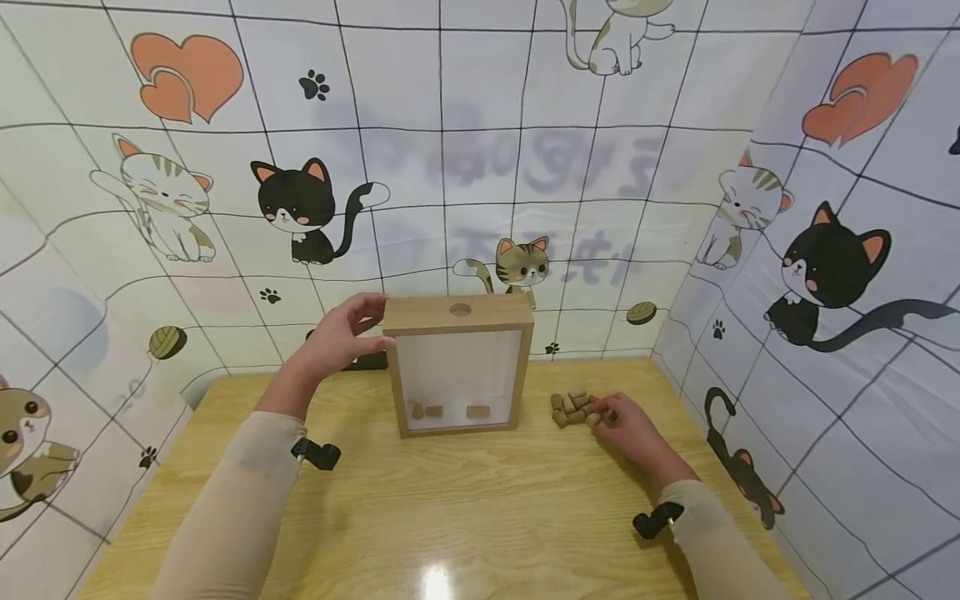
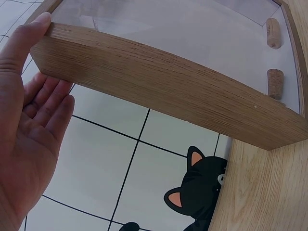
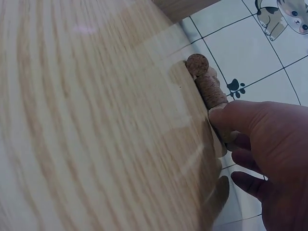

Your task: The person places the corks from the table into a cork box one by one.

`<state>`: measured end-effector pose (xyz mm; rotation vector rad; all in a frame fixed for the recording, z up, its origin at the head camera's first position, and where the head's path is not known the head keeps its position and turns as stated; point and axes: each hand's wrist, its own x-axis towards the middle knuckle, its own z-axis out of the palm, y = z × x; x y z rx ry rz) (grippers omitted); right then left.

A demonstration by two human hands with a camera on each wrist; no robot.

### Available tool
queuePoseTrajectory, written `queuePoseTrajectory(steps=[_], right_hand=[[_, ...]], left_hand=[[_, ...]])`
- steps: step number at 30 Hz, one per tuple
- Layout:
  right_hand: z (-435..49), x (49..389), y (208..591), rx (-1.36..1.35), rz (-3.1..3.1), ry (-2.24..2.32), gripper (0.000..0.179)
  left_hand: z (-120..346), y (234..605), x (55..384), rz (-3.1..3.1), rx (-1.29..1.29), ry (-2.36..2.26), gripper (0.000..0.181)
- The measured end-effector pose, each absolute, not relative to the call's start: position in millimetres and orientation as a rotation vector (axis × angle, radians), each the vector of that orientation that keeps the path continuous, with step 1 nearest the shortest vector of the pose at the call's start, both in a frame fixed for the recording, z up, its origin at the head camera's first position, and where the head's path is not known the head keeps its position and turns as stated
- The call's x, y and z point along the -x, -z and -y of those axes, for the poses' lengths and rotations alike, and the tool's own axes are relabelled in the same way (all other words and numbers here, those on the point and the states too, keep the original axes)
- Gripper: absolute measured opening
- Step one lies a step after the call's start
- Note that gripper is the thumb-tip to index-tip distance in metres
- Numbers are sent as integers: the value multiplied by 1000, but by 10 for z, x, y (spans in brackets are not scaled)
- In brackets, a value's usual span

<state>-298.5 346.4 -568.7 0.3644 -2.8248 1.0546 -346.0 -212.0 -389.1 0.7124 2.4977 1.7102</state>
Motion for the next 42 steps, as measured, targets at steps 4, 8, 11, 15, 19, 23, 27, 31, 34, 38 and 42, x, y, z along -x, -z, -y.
queuePoseTrajectory(steps=[4, 8, 11, 15, 19, 23, 27, 31, 34, 38, 42], right_hand=[[-3458, 2970, 5697, -360, 2838, -1038, 26], [-3461, 2968, 5697, -364, 2847, -1020, 24], [-3467, 2967, 5700, -369, 2852, -1000, 22], [-3471, 2957, 5702, -391, 2845, -996, 20], [-3473, 2951, 5713, -392, 2840, -1008, 19], [-3472, 2945, 5714, -358, 2854, -1034, 19], [-3463, 2931, 5689, -311, 2858, -1090, 19], [-3446, 2914, 5646, -295, 2845, -1132, 20], [-3417, 2907, 5597, -303, 2815, -1154, 18], [-3361, 2902, 5513, -314, 2771, -1177, 15], [-3301, 2900, 5424, -309, 2749, -1160, 16]], left_hand=[[2122, 3905, 3471, -2505, -713, -1703, 75], [2121, 3897, 3458, -2517, -698, -1692, 76], [2116, 3893, 3448, -2517, -699, -1692, 76], [2114, 3895, 3444, -2517, -703, -1697, 76], [2118, 3897, 3445, -2517, -702, -1696, 76], [2119, 3899, 3455, -2510, -699, -1706, 75], [2117, 3905, 3467, -2508, -718, -1713, 75], [2114, 3905, 3467, -2506, -724, -1715, 75], [2113, 3895, 3458, -2501, -712, -1716, 75], [2116, 3881, 3447, -2501, -693, -1700, 77], [2122, 3882, 3444, -2498, -685, -1698, 78]])
